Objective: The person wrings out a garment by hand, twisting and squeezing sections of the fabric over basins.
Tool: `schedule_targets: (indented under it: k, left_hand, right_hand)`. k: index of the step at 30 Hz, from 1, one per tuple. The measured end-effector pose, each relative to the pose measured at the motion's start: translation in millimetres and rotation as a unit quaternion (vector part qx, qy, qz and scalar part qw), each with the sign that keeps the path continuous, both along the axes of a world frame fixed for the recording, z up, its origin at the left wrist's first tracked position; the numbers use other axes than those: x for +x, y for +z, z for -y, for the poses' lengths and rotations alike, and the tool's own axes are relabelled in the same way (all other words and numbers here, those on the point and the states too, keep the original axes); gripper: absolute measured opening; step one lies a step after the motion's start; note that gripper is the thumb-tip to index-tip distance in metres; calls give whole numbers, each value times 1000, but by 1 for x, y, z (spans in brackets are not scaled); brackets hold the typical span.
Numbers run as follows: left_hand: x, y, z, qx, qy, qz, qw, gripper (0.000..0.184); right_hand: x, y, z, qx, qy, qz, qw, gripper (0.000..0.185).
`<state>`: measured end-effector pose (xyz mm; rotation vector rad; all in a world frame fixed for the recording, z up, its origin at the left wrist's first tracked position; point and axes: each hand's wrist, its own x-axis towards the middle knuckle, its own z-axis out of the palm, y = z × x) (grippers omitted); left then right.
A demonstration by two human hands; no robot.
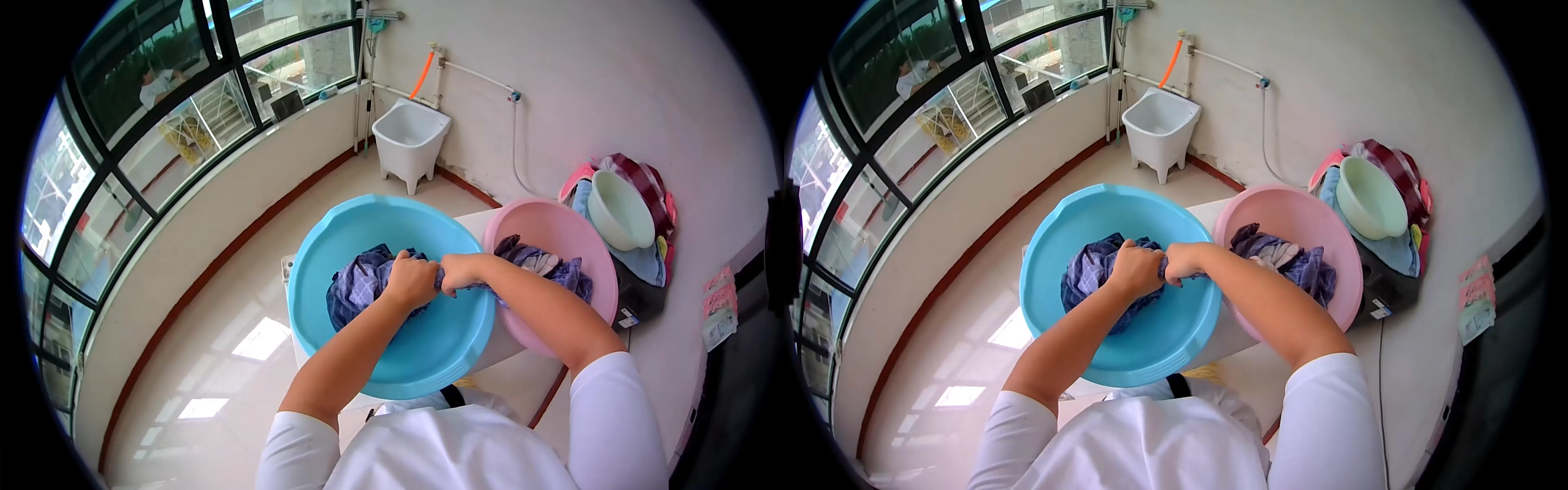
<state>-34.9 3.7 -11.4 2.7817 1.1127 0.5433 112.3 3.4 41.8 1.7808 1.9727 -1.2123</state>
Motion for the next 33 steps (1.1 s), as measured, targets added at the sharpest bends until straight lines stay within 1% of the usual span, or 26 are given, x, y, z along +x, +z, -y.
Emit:
schedule_targets:
  k: [2,5,9,12,14,15,17,18,20,21,23,24,25,26,27,29,30,31,33]
  left_hand:
    - [0,-5,0,7,-3,-18,1000,19]
    - [1,-3,1,9,-6,-35,999,18]
    - [1,-7,1,8,-4,-37,999,18]
    - [0,-9,1,4,-8,-23,1000,18]
    - [0,-6,2,4,-24,-58,998,16]
    - [1,-7,1,4,-22,-55,998,16]
    - [3,-14,1,-12,-46,-95,994,16]
    - [3,-15,0,-13,-43,-93,995,16]
    - [5,-18,1,-8,-61,-139,988,15]
    - [5,-20,1,-9,-59,-138,989,15]
    - [6,-21,-1,-16,-59,-133,989,19]
    - [4,-14,0,-14,-57,-131,990,19]
    - [1,-6,1,-35,-54,-129,990,22]
    - [-1,0,0,-57,-49,-126,989,26]
    - [-3,-1,-4,-53,-45,-124,990,26]
    - [-9,-4,-10,-94,-49,-80,991,36]
    - [-13,14,-8,-158,-56,-85,982,49]
    - [-18,21,-9,-156,-56,-85,983,49]
    - [-28,31,-15,-257,-97,-54,960,66]
  right_hand:
    - [0,-7,-2,-11,-1,19,1000,24]
    - [-4,0,1,-22,-14,29,999,27]
    - [-7,1,2,-34,-16,53,998,28]
    - [-8,-4,2,-14,10,79,997,29]
    - [-12,-7,6,33,51,140,988,25]
    - [-14,-8,9,33,53,142,988,25]
    - [-18,-9,18,101,59,208,971,23]
    - [-21,-10,23,102,62,209,971,23]
    - [-25,-13,33,183,58,247,950,18]
    - [-26,-18,37,183,59,248,949,18]
    - [-24,-33,40,286,56,258,921,30]
    - [-23,-37,44,288,57,259,920,30]
    - [-22,-40,48,402,82,253,876,39]
    - [-21,-43,50,510,107,243,818,48]
    - [-21,-42,50,514,110,243,815,48]
    - [-22,-41,53,563,130,205,790,47]
    - [-21,-44,52,518,122,205,821,46]
    - [-22,-40,54,521,121,206,820,46]
    - [-24,-29,55,509,85,149,843,46]
